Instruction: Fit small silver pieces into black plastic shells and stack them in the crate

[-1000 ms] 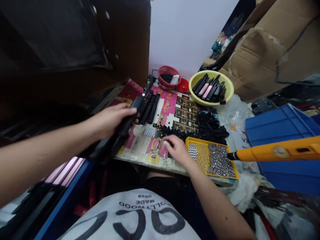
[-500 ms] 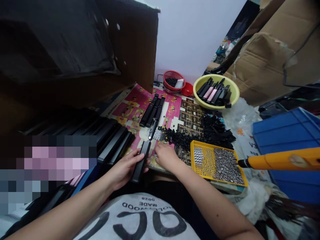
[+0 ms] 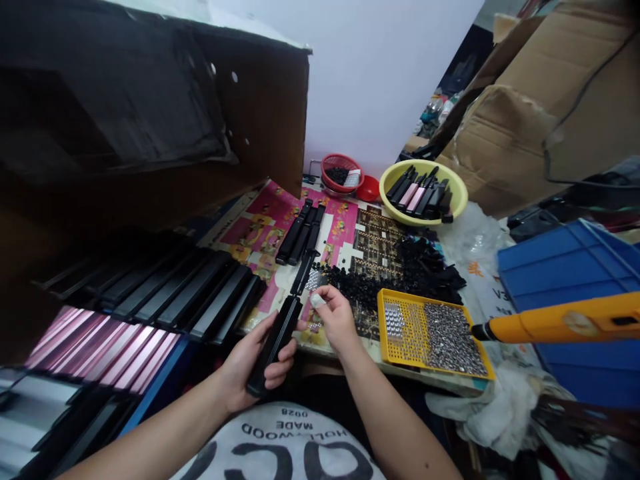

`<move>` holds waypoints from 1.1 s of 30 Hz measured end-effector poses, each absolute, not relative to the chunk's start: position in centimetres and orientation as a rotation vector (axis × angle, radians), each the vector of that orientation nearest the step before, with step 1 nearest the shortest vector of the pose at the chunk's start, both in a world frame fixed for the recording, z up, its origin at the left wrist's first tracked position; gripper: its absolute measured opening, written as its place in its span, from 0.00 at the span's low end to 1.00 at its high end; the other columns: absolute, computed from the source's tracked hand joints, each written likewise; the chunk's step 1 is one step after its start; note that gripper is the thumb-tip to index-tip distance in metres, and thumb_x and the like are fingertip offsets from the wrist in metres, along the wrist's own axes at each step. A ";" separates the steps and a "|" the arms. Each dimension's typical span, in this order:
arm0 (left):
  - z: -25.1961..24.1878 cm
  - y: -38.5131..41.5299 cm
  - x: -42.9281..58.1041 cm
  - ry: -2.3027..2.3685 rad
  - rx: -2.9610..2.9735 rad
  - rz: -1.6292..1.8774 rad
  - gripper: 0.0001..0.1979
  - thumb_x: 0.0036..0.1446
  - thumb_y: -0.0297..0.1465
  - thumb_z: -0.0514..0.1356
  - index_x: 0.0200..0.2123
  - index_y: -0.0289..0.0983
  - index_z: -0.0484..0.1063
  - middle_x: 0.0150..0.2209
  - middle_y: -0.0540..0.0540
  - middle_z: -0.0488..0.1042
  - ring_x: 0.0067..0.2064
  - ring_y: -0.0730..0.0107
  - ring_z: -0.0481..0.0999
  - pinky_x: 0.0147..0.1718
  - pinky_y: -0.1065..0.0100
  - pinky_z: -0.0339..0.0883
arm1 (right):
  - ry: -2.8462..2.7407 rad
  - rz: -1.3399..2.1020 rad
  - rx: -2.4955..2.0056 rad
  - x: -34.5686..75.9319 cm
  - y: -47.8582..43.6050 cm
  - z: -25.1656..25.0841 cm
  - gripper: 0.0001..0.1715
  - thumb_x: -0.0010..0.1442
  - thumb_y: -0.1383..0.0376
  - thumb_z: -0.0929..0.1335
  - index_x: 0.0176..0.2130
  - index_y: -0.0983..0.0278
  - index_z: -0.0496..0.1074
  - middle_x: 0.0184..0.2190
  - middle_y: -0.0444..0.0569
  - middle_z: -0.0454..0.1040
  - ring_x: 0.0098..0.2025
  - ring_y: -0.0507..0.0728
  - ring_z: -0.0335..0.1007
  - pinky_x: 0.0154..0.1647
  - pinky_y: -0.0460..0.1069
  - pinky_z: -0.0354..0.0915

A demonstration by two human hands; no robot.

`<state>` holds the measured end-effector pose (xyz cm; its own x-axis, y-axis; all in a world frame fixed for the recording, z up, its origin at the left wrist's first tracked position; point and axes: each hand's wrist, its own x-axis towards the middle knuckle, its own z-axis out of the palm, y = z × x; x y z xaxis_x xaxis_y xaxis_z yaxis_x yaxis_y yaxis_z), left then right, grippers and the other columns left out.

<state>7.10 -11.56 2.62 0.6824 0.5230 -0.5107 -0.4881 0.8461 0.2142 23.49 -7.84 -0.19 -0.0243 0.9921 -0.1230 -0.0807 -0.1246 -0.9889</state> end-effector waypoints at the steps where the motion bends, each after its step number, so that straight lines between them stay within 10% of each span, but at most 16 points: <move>1: 2.7 -11.6 7.2 0.569 0.041 0.552 0.21 0.60 0.46 0.47 0.37 0.36 0.69 0.21 0.52 0.60 0.15 0.83 0.54 0.11 0.78 0.47 | -1.018 1.377 -1.180 23.1 -7.7 0.1 0.08 0.54 0.61 0.65 0.32 0.62 0.64 0.25 0.41 0.65 0.26 0.49 0.60 0.29 0.45 0.58; 16: 2.3 -11.5 8.1 0.745 0.277 0.325 0.34 0.53 0.57 0.44 0.15 0.33 0.64 0.09 0.52 0.52 0.10 0.82 0.49 0.10 0.76 0.43 | -0.642 1.595 -0.882 21.9 -8.6 1.1 0.17 0.54 0.59 0.68 0.43 0.59 0.64 0.34 0.46 0.69 0.32 0.53 0.66 0.25 0.45 0.60; 27: 4.2 -12.2 6.4 1.052 0.694 0.449 0.24 0.53 0.51 0.52 0.35 0.35 0.68 0.25 0.49 0.67 0.17 0.77 0.63 0.15 0.75 0.55 | -0.730 1.793 -0.822 23.3 -9.4 1.1 0.29 0.47 0.61 0.72 0.48 0.58 0.63 0.42 0.48 0.71 0.37 0.55 0.71 0.29 0.46 0.66; 33: 5.8 -11.9 3.6 1.019 1.013 0.433 0.17 0.54 0.40 0.58 0.44 0.37 0.68 0.33 0.46 0.71 0.30 0.71 0.68 0.29 0.73 0.61 | -0.697 1.660 -1.175 25.8 -7.8 1.7 0.21 0.46 0.57 0.73 0.38 0.63 0.67 0.24 0.43 0.72 0.19 0.50 0.66 0.20 0.45 0.63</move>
